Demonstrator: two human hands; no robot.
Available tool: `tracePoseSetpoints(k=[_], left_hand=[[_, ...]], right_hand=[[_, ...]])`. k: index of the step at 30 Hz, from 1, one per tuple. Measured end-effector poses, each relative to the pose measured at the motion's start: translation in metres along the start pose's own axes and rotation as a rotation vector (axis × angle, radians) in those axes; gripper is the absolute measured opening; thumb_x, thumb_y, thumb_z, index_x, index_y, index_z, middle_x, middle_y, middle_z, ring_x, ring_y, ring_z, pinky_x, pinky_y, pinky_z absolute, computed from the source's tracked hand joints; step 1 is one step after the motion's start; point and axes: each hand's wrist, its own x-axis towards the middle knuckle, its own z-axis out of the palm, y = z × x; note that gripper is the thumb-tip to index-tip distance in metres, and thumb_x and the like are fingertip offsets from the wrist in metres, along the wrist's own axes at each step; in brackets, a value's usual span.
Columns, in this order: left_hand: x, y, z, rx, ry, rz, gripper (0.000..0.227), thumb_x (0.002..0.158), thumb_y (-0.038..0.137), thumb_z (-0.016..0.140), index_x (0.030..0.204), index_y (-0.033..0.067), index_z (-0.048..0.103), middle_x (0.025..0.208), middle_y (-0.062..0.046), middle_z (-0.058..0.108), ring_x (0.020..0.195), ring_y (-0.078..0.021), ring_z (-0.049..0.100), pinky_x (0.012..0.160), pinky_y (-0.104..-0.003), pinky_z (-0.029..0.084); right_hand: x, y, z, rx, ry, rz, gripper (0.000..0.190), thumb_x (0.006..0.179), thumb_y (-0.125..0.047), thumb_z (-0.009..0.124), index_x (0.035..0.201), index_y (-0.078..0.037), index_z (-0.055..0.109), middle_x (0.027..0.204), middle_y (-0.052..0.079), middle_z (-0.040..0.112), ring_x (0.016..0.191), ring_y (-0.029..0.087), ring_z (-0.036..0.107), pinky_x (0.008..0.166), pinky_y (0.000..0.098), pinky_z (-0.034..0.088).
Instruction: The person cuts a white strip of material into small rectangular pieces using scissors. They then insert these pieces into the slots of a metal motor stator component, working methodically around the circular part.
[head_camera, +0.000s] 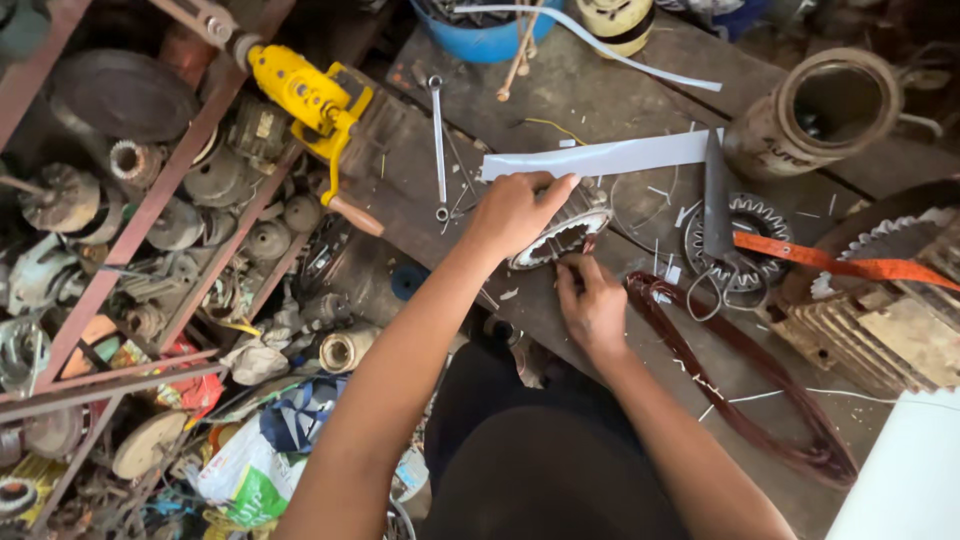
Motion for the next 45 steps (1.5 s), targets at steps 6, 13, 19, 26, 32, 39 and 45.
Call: tracePoseSetpoints(k=[6,13,19,26,32,39,45], left_hand=[[-0.002,0.004,-0.001,0.012,0.04,0.064,0.053,0.095,0.058,0.055,0.101,0.0113,0.081,0.084,-0.022,0.075,0.086,-0.0403,0.073,0.079,-0.048,0.057],[-0.008,0.01,0.0,-0.049,0.093,0.144,0.053,0.093,0.056,0.057,0.101,0.0091,0.08,0.088,-0.021,0.076,0.089,-0.04,0.073,0.08,-0.047,0.057],[-0.008,0.005,0.002,-0.008,0.1,0.111,0.055,0.095,0.058,0.055,0.102,0.0087,0.08,0.089,-0.023,0.075,0.09,-0.0421,0.072,0.083,-0.048,0.057],[-0.007,0.007,0.002,0.045,0.087,0.06,0.055,0.093,0.058,0.055,0.1,0.0111,0.081,0.087,-0.022,0.075,0.088,-0.0423,0.072,0.081,-0.049,0.057],[-0.007,0.003,0.008,0.053,0.16,0.164,0.057,0.091,0.059,0.057,0.099,0.0085,0.08,0.085,-0.021,0.075,0.085,-0.042,0.072,0.077,-0.05,0.058],[-0.012,0.011,0.008,0.087,0.131,0.177,0.05,0.091,0.057,0.056,0.102,0.0161,0.081,0.08,-0.021,0.074,0.079,-0.0419,0.072,0.074,-0.052,0.057],[-0.007,0.008,0.005,0.053,0.13,0.202,0.048,0.093,0.055,0.055,0.105,0.0167,0.081,0.079,-0.021,0.074,0.079,-0.0408,0.073,0.075,-0.051,0.057]], right_hand=[[0.002,0.004,0.011,-0.137,-0.028,-0.078,0.011,0.096,-0.009,0.069,0.103,-0.003,0.064,0.09,0.022,0.07,0.078,0.042,0.067,0.069,0.051,0.054],[0.005,-0.009,-0.032,-0.221,-0.107,-0.245,0.018,0.092,-0.015,0.072,0.106,-0.005,0.066,0.091,0.019,0.067,0.077,0.039,0.068,0.065,0.0466,0.055],[0.014,0.005,-0.023,-0.728,-0.164,-0.474,0.048,0.089,-0.051,0.076,0.097,-0.005,0.065,0.076,0.009,0.065,0.064,0.027,0.068,0.058,0.0398,0.055],[0.033,0.01,-0.037,-0.784,-0.228,-0.587,0.049,0.089,-0.059,0.068,0.091,-0.01,0.064,0.082,0.012,0.07,0.062,0.026,0.067,0.055,0.0383,0.056],[0.042,0.027,-0.041,-0.74,-0.418,-0.605,0.039,0.097,-0.049,0.063,0.095,-0.011,0.066,0.076,0.012,0.066,0.073,0.028,0.068,0.062,0.0398,0.056],[0.035,0.007,-0.059,-0.585,-0.371,-0.538,0.04,0.085,-0.046,0.07,0.099,-0.009,0.069,0.084,0.014,0.066,0.077,0.032,0.068,0.064,0.0435,0.057],[0.043,-0.008,-0.067,-0.371,-0.377,-0.208,0.043,0.089,-0.047,0.075,0.106,-0.007,0.069,0.092,0.009,0.069,0.082,0.028,0.07,0.07,0.0429,0.057]])
